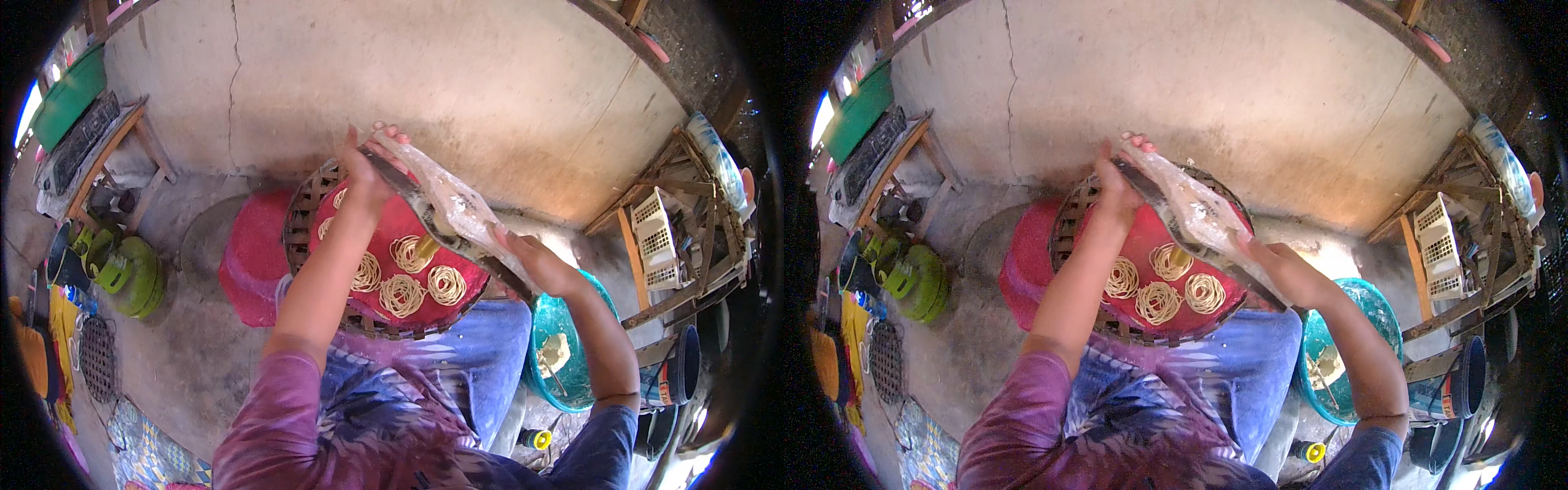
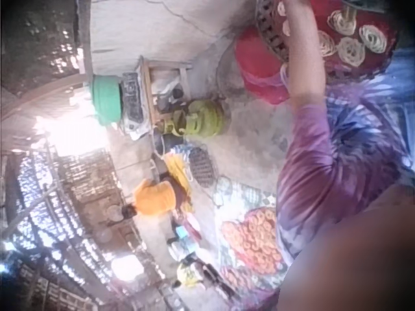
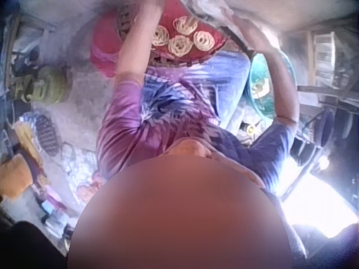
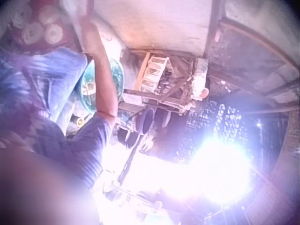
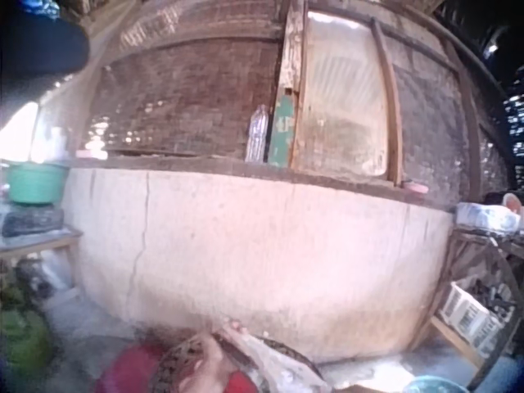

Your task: The person uses a manual noodle press to extrude dough into thin strands, forming spiral coils on a red mat inside a woven basket. They repeatedly load dough into the press, extrude the noodles, and arrange the coils on the mat.

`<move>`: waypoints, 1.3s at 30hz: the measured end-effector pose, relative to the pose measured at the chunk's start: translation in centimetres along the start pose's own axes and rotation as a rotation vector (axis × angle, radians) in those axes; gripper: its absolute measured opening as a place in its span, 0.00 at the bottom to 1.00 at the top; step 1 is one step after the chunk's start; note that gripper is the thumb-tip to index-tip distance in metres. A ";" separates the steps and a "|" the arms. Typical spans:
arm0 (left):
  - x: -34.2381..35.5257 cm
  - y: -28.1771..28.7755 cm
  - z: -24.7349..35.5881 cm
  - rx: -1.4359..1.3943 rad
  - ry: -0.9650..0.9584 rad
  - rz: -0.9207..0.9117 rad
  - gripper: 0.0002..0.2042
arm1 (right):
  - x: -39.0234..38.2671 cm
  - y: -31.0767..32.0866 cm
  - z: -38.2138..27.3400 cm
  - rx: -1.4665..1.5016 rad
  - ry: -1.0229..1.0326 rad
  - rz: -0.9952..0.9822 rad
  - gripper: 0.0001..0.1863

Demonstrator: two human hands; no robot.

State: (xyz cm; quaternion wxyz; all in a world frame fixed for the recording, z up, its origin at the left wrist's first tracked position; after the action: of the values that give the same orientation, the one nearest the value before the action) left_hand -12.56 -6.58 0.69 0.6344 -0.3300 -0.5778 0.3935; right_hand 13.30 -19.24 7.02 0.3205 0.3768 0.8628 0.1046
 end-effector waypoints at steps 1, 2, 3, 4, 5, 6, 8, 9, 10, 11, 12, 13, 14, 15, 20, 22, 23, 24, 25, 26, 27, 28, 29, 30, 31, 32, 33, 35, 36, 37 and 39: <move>0.1 0.3 -0.6 -0.026 0.019 0.009 0.22 | 0.1 0.3 0.4 0.028 -0.020 -0.016 0.37; 0.5 0.5 -1.0 -0.063 0.040 -0.023 0.24 | 0.3 0.5 0.8 0.079 -0.037 -0.038 0.37; 0.8 0.4 -1.3 -0.120 0.095 -0.145 0.26 | 0.5 0.7 1.3 0.084 -0.015 -0.027 0.36; 1.0 0.9 -1.4 -0.060 0.150 -0.080 0.26 | 0.8 0.7 1.9 0.113 -0.010 -0.016 0.36; 0.9 1.5 -1.5 0.017 0.194 0.027 0.26 | 1.0 0.7 2.6 0.145 -0.004 -0.002 0.36; 0.8 1.8 -1.4 0.098 0.245 0.051 0.27 | 1.1 0.7 3.3 0.204 -0.022 0.007 0.35; -0.7 2.8 -1.1 0.645 0.420 0.176 0.32 | 1.2 0.6 4.4 0.186 0.047 0.014 0.34; -1.7 3.0 -1.0 0.925 0.508 0.194 0.35 | 1.2 0.5 4.8 0.196 0.075 0.011 0.34; -3.0 3.0 -1.5 1.148 0.650 0.109 0.35 | 1.2 0.4 5.3 0.216 0.053 0.017 0.34; -4.4 2.9 -1.9 1.368 0.791 0.019 0.36 | 1.1 0.2 5.5 0.209 0.117 0.007 0.34; -5.6 2.8 -2.3 1.593 0.983 -0.046 0.36 | 0.9 0.2 5.7 0.212 0.131 0.008 0.33; -6.5 2.3 -2.6 1.546 1.013 -0.097 0.36 | 0.8 0.0 5.8 0.224 0.129 0.000 0.33; -7.4 1.8 -3.0 1.504 1.089 -0.114 0.37 | 0.7 -0.2 5.8 0.227 0.144 0.016 0.33; -7.7 1.2 -3.4 1.473 1.135 -0.157 0.37 | 0.6 -0.3 5.8 0.233 0.149 0.028 0.32; -7.6 -0.7 -4.3 1.352 1.146 -0.152 0.37 | 0.4 -0.8 6.0 0.267 0.198 0.047 0.33; -7.4 -0.1 -4.4 1.333 1.188 -0.140 0.38 | 0.5 -0.8 6.3 0.241 0.235 0.075 0.32; -7.4 0.6 -4.4 1.322 1.225 -0.120 0.38 | 0.6 -0.7 6.7 0.237 0.253 0.100 0.32; -7.5 1.4 -4.3 1.306 1.230 -0.078 0.37 | 0.8 -0.7 7.1 0.231 0.268 0.109 0.32; -7.4 2.2 -4.2 1.353 1.217 -0.080 0.37 | 1.0 -0.7 7.5 0.229 0.282 0.108 0.32; -7.5 3.0 -4.2 1.394 1.173 -0.061 0.36 | 1.3 -0.7 8.0 0.236 0.305 0.139 0.32; -7.5 3.8 -4.0 1.434 1.127 -0.045 0.35 | 1.6 -0.7 8.6 0.247 0.328 0.161 0.32; -7.6 4.6 -3.9 1.448 1.113 -0.033 0.34 | 1.9 -0.7 9.5 0.260 0.315 0.187 0.31; -7.7 5.1 -3.7 1.461 1.097 -0.020 0.33 | 2.1 -0.8 10.1 0.282 0.384 0.226 0.32; -7.9 5.6 -3.5 1.474 1.081 -0.005 0.33 | 2.3 -1.0 11.0 0.307 0.419 0.268 0.33; -8.0 5.5 -3.4 1.639 0.998 -0.123 0.31 | 2.4 -1.3 12.0 0.349 0.440 0.298 0.34; -8.2 5.2 -3.4 1.795 0.909 -0.244 0.30 | 2.3 -1.6 12.9 0.372 0.510 0.340 0.36; -8.5 4.8 -3.3 1.929 0.866 -0.327 0.29 | 2.2 -2.1 13.8 0.410 0.565 0.371 0.37; -9.3 3.8 -3.3 2.186 0.812 -0.438 0.28 | 2.0 -3.2 15.8 0.480 0.631 0.375 0.44; -9.8 3.1 -3.1 2.274 0.783 -0.436 0.27 | 1.8 -3.9 16.7 0.568 0.679 0.398 0.45; -10.2 2.3 -3.0 2.369 0.737 -0.460 0.26 | 1.6 -4.6 17.7 0.658 0.726 0.421 0.46; -10.8 0.6 -2.3 2.500 0.569 -0.474 0.23 | 1.1 -5.9 19.2 0.775 0.825 0.406 0.49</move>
State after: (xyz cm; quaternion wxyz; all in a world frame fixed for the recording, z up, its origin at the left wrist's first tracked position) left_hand -10.64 -15.68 -5.21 0.6631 0.5182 0.2871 0.4576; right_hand 21.46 -23.72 -10.82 -0.2281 0.5516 0.8021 -0.0208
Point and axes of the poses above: each hand's wrist, its own x-axis towards the middle knuckle, its own y-axis out of the back of the hand, z = x × y, the point moved 3 cm from there along x, towards the middle knuckle, and after that the axes turned 11 degrees about -z, right-handed, at the moved point
